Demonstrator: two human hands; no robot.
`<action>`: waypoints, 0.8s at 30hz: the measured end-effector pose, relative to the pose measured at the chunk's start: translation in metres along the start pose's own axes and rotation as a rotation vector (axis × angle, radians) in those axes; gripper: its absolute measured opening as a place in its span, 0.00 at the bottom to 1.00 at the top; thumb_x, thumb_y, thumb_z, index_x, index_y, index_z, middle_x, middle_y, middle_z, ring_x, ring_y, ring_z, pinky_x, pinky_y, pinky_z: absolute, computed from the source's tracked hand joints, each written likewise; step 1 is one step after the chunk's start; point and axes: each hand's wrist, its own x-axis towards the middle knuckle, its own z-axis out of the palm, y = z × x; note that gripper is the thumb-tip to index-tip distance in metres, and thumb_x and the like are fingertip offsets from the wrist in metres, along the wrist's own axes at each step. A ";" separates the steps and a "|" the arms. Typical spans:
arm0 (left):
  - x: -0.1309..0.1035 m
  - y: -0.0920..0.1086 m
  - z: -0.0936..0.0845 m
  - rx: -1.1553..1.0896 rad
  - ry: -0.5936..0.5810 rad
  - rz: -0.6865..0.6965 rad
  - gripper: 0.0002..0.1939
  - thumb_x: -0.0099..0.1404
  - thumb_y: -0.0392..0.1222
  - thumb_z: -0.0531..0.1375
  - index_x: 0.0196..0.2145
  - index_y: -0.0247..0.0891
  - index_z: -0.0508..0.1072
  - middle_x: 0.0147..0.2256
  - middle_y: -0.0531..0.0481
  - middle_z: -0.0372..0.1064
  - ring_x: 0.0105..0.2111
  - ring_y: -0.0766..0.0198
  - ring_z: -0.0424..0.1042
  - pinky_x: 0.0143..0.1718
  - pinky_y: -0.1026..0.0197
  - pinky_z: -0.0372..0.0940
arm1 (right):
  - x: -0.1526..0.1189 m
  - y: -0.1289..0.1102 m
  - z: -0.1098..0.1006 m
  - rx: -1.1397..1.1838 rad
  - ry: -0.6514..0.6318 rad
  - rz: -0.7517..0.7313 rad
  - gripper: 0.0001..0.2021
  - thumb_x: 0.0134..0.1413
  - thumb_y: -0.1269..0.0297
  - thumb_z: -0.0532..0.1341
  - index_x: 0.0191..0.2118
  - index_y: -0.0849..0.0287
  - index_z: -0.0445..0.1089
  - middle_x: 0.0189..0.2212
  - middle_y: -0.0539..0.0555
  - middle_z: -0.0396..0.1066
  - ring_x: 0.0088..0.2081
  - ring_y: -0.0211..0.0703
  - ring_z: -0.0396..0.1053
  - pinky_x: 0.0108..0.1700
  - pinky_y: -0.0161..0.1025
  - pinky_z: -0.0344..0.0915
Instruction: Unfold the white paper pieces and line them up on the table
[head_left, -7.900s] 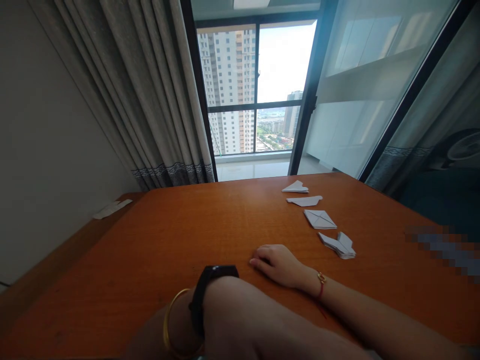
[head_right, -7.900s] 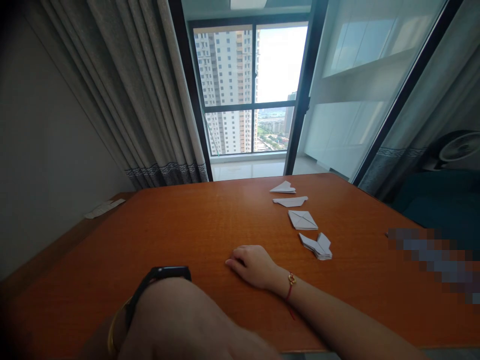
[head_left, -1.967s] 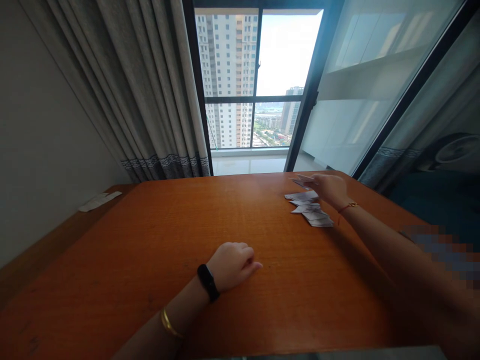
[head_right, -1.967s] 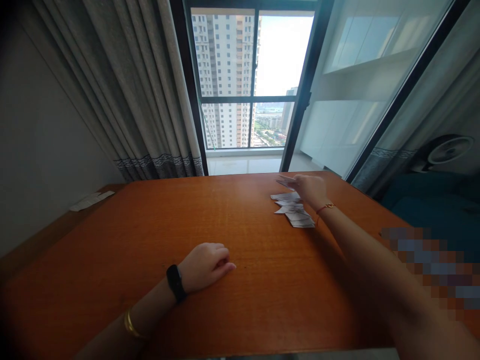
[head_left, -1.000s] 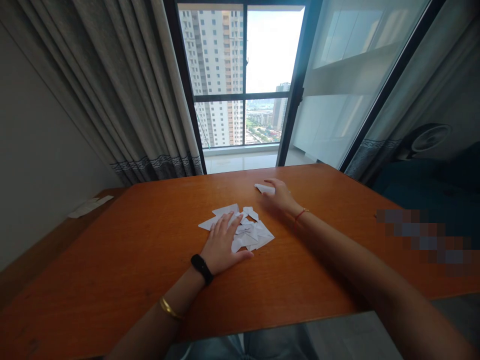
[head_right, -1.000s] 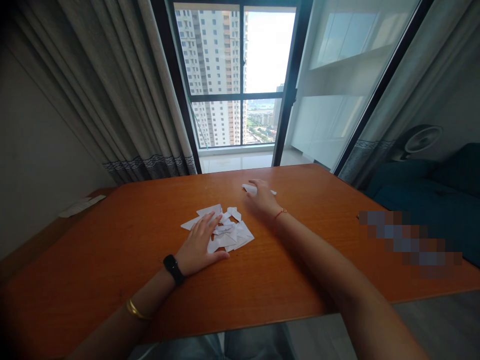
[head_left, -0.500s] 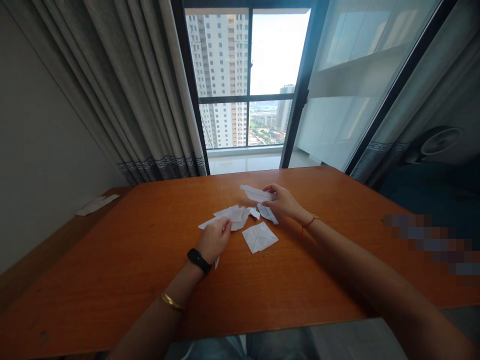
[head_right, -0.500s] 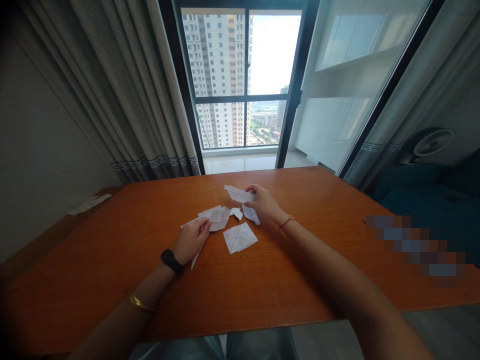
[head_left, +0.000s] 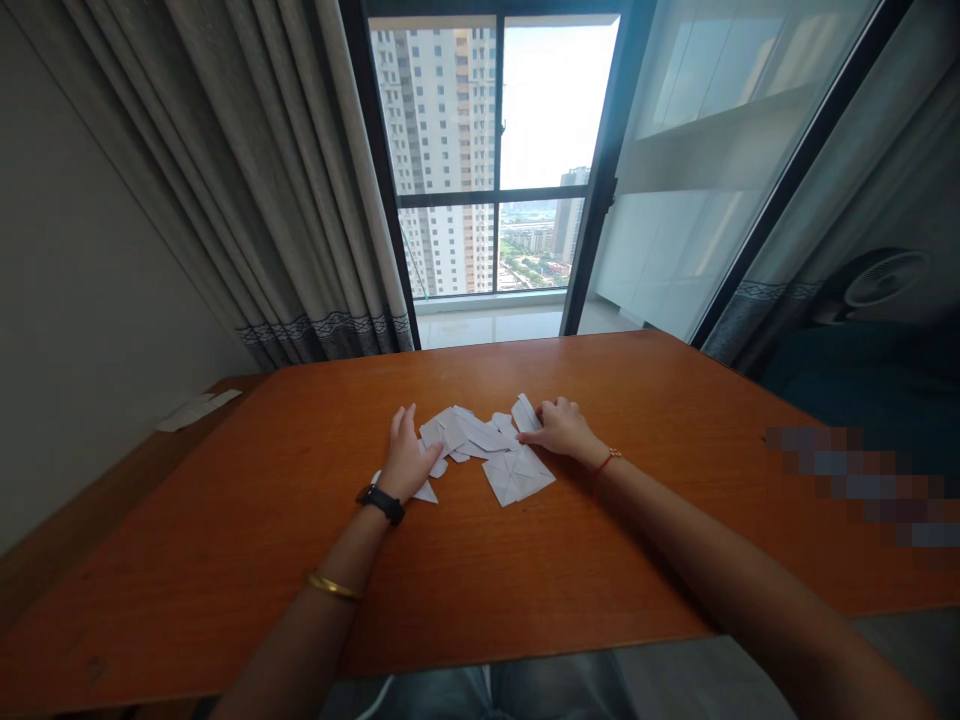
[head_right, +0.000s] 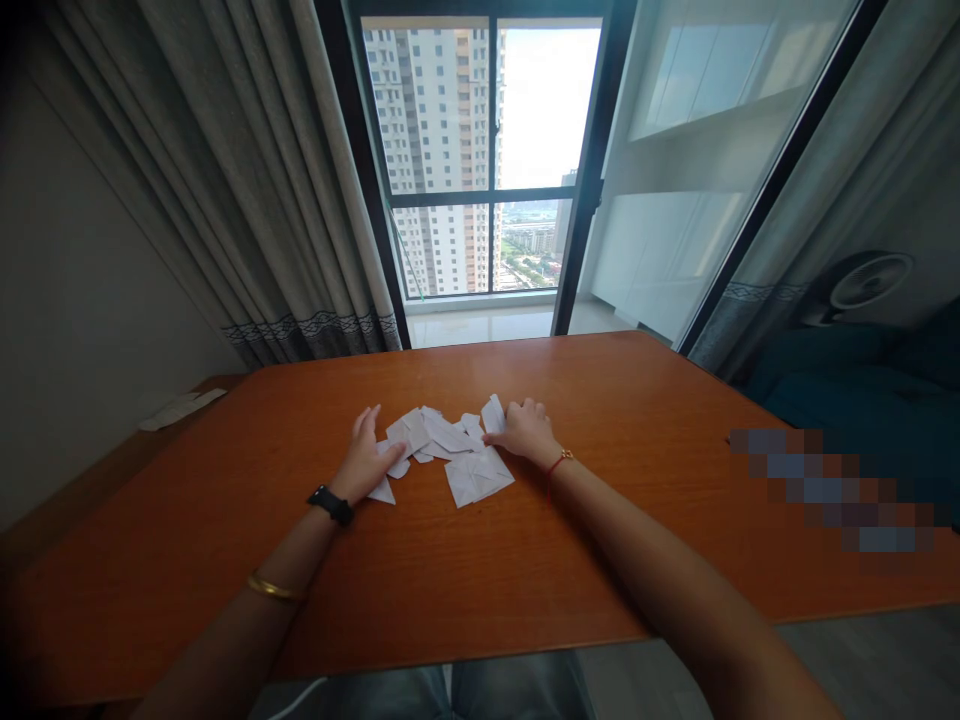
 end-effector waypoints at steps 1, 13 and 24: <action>-0.001 0.001 0.000 0.010 -0.054 0.000 0.39 0.57 0.44 0.62 0.61 0.28 0.53 0.64 0.29 0.41 0.65 0.46 0.42 0.64 0.45 0.43 | 0.000 0.001 0.002 0.034 -0.026 -0.010 0.22 0.35 0.50 0.71 0.34 0.61 0.70 0.42 0.64 0.69 0.45 0.58 0.66 0.45 0.48 0.62; -0.008 0.009 -0.003 0.092 -0.112 0.064 0.39 0.54 0.51 0.65 0.60 0.39 0.58 0.64 0.36 0.42 0.65 0.46 0.43 0.62 0.41 0.46 | -0.003 -0.007 -0.021 0.587 -0.023 -0.153 0.12 0.50 0.61 0.61 0.41 0.59 0.66 0.34 0.53 0.72 0.30 0.40 0.69 0.31 0.36 0.65; -0.020 0.022 0.002 0.288 -0.299 0.312 0.55 0.48 0.64 0.66 0.66 0.55 0.43 0.67 0.43 0.32 0.65 0.36 0.31 0.57 0.26 0.29 | -0.039 -0.024 -0.013 -0.112 -0.234 -0.202 0.29 0.20 0.48 0.75 0.32 0.56 0.69 0.36 0.60 0.69 0.41 0.57 0.69 0.38 0.44 0.65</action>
